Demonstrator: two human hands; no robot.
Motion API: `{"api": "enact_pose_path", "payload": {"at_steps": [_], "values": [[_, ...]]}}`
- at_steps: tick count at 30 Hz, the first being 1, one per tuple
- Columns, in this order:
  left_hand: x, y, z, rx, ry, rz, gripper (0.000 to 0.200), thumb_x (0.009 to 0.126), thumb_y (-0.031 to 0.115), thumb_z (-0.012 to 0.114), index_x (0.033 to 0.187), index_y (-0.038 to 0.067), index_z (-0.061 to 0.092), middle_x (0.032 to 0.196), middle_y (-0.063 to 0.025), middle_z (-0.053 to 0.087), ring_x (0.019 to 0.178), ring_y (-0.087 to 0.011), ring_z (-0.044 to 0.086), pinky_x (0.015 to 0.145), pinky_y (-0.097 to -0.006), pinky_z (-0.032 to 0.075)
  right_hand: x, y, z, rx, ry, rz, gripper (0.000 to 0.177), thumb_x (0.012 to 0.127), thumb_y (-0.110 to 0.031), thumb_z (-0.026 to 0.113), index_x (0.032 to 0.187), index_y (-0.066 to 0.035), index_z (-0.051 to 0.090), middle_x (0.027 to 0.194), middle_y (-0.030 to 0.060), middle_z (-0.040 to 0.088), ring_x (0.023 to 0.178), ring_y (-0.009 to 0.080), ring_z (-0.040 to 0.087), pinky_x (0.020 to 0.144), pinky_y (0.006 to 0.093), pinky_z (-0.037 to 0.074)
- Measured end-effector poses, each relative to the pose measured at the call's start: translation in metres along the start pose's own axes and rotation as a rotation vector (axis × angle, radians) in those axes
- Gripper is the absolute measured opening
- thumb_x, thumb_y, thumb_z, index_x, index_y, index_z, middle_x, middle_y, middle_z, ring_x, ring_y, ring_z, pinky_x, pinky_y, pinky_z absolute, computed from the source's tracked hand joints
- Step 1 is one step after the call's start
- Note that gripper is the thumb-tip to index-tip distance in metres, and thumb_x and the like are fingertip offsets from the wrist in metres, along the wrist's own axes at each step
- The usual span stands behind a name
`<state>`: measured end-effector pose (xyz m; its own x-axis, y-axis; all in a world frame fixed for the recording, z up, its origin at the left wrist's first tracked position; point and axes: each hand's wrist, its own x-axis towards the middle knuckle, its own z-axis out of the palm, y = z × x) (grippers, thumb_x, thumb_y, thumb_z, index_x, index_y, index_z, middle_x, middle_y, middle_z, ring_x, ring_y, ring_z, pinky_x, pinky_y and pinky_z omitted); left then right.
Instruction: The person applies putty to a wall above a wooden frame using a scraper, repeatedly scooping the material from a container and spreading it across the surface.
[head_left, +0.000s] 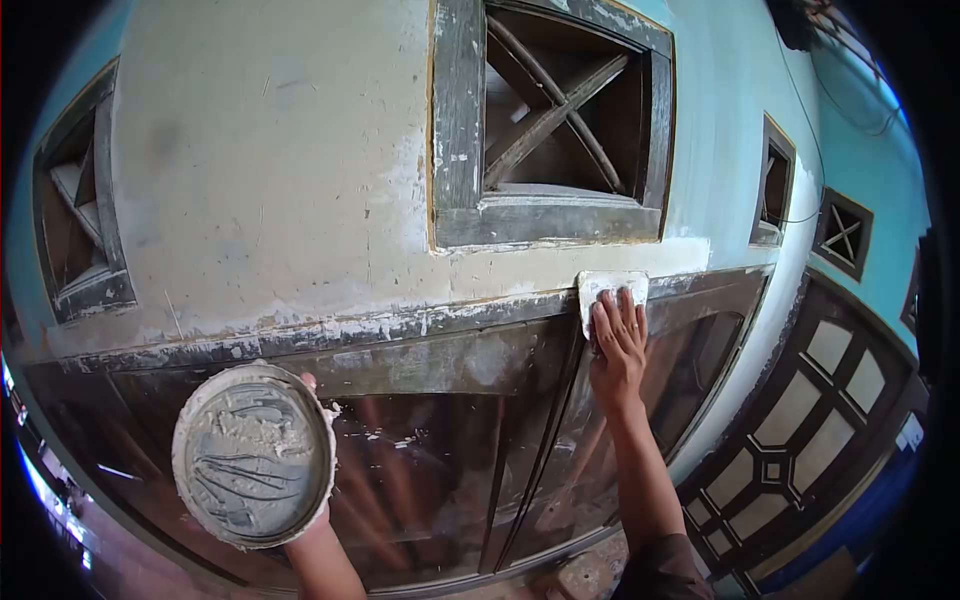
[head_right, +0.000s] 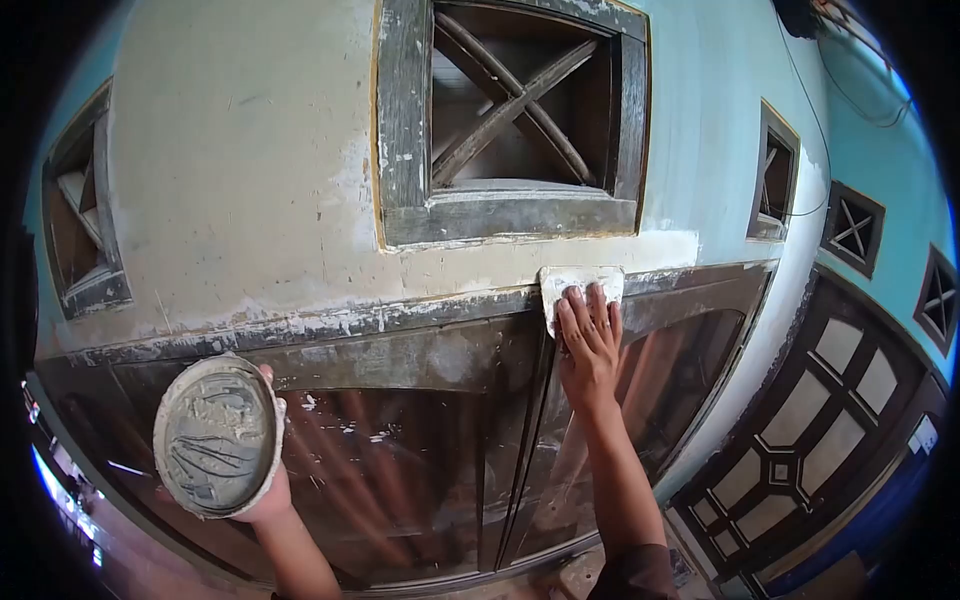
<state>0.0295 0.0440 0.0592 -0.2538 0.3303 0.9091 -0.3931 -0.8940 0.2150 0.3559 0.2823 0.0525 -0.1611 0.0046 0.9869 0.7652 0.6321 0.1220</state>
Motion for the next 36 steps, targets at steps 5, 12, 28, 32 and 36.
{"api": "enact_pose_path", "payload": {"at_steps": [5,12,28,32,36], "values": [[-0.008,-0.005,0.003,-0.656,0.255,0.042,0.112,0.081,0.086,0.040,0.157,0.006,0.019,0.158,-0.0269,0.024,0.140,-0.0585,0.025,0.115,-0.0622,0.029,0.030,0.009,-0.010,0.054,0.098,-0.002,0.055,0.078,0.015,0.052,0.128,-0.006,0.063,0.136,0.0144,0.061,0.138,0.0394,0.045,0.116,0.0531,0.029],[-0.003,0.000,-0.012,-0.254,0.097,0.066,0.101,0.086,0.079,0.038,0.156,0.007,0.022,0.157,-0.0260,0.027,0.142,-0.0529,0.026,0.114,-0.0620,0.031,-0.005,0.013,0.003,-0.014,0.040,-0.021,0.045,0.084,0.004,0.064,0.127,-0.009,0.065,0.134,0.0118,0.063,0.136,0.0366,0.048,0.115,0.0527,0.029],[0.012,0.003,0.008,-0.203,0.331,0.091,0.110,0.082,0.084,0.041,0.156,0.005,0.020,0.159,-0.0268,0.020,0.143,-0.0546,0.020,0.114,-0.0603,0.024,0.008,-0.002,-0.005,-0.085,0.139,-0.100,0.034,0.086,-0.001,0.069,0.119,-0.011,0.069,0.132,0.0100,0.065,0.131,0.0359,0.054,0.112,0.0515,0.032],[0.003,0.006,-0.010,-0.228,-0.048,0.119,0.110,0.085,0.081,0.042,0.156,0.001,0.018,0.160,-0.0297,0.013,0.144,-0.0576,0.011,0.122,-0.0617,0.005,0.022,-0.006,0.008,0.021,0.033,-0.045,0.049,0.084,0.000,0.067,0.131,-0.011,0.062,0.141,0.0125,0.057,0.138,0.0369,0.046,0.115,0.0529,0.028],[0.004,0.009,-0.008,-0.249,-0.024,0.144,0.109,0.085,0.081,0.042,0.156,0.001,0.018,0.160,-0.0294,0.013,0.144,-0.0575,0.012,0.122,-0.0614,0.006,-0.006,-0.008,0.011,0.028,-0.007,-0.032,0.047,0.085,0.004,0.063,0.130,-0.010,0.063,0.140,0.0124,0.058,0.138,0.0385,0.045,0.115,0.0539,0.028]]}}
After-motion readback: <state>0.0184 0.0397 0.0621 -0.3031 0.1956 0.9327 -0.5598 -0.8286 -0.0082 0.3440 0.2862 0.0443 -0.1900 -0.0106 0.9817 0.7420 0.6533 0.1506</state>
